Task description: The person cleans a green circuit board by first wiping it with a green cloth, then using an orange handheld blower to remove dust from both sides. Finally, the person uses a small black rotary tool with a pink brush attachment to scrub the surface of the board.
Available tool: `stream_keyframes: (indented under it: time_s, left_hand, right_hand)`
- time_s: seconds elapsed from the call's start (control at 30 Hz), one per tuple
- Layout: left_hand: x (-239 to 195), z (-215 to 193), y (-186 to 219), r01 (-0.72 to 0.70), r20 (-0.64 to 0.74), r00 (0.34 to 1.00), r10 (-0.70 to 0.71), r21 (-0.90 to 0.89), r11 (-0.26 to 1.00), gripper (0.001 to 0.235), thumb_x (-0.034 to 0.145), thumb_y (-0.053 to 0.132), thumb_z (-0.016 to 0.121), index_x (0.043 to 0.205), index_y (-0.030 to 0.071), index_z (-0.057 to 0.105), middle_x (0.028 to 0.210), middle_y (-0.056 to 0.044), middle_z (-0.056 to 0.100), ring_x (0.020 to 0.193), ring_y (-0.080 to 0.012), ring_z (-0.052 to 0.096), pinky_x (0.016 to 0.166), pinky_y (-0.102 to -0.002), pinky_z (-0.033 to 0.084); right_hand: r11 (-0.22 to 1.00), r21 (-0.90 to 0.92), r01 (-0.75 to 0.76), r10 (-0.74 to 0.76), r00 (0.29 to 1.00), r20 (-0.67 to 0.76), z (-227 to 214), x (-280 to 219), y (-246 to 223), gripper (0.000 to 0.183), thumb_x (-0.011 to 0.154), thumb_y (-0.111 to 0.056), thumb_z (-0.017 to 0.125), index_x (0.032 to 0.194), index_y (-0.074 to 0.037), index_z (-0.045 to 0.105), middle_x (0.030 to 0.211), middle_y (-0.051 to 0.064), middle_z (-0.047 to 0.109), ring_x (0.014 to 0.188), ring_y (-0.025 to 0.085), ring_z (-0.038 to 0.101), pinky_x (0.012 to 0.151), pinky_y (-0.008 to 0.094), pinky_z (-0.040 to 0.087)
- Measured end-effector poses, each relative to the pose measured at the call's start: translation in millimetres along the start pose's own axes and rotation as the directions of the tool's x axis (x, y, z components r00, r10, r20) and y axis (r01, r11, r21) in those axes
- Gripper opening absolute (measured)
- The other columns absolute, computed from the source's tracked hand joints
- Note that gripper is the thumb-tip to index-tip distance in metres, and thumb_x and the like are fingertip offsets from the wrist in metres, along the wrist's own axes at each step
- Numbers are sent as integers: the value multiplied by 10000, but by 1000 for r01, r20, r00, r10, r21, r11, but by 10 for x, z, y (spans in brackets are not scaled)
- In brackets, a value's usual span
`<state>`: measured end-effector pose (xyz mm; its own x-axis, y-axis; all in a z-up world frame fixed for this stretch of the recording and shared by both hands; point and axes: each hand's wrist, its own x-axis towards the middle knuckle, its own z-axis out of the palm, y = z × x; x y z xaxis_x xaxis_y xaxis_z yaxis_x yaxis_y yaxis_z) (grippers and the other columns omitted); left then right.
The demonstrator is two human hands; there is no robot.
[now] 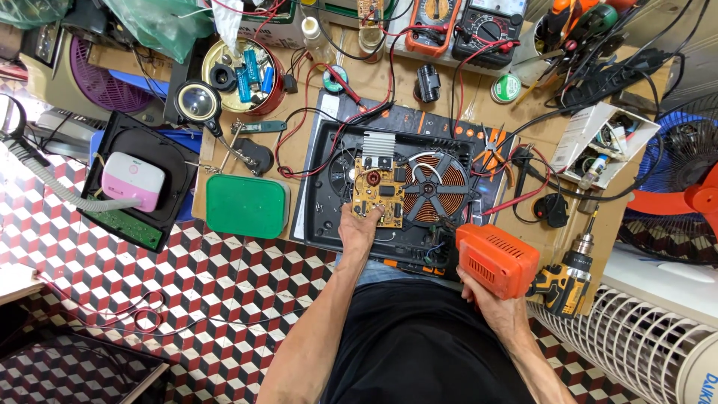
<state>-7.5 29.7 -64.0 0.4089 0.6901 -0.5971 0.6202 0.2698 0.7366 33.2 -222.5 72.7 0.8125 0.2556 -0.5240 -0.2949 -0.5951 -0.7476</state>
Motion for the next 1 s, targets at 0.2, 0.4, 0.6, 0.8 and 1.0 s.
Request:
stream_keyframes:
  time_s: [0.2,0.4,0.6,0.8,1.0]
  left_hand:
    - [-6,-51,-67,-10,43,999,10,0,1000,555,816,249,832,1252,8,587,1049,-113,764,914,-156,713,834,-287,561]
    - [51,-87,-270,-66,124,989,79,-106,992,537,862,140,768,1319,-19,535,1107,-123,735,976,-147,687,873,-277,550]
    - [51,-117,-265,112,226,973,-33,-343,933,490,962,84,633,1396,-36,438,1143,-109,710,973,-151,678,846,-298,555]
    - [8,-190,-143,189,271,958,-93,-355,916,467,980,121,520,1425,0,443,1154,-102,717,1047,-168,705,922,-296,568]
    - [-72,-248,-71,208,283,955,-88,-428,880,462,947,93,487,1395,-16,499,1158,-120,694,1045,-198,704,977,-338,573]
  right_hand:
    - [1000,27,6,-6,1000,8,1,-17,-77,149,903,-198,727,916,-50,736,638,23,658,581,121,616,558,288,530]
    - [999,40,-23,22,1000,16,13,-8,-89,149,912,-191,721,929,-43,729,642,31,649,581,129,606,551,296,515]
    - [999,48,-23,22,1000,16,17,-10,-90,153,914,-187,719,945,-38,726,640,34,652,577,128,610,554,293,518]
    - [997,63,-41,40,999,20,24,-15,-94,149,911,-179,720,957,-37,729,644,36,653,574,128,607,547,292,515]
    - [998,46,-36,35,999,27,26,-8,-111,142,908,-177,721,964,-48,737,643,39,658,567,133,609,542,293,521]
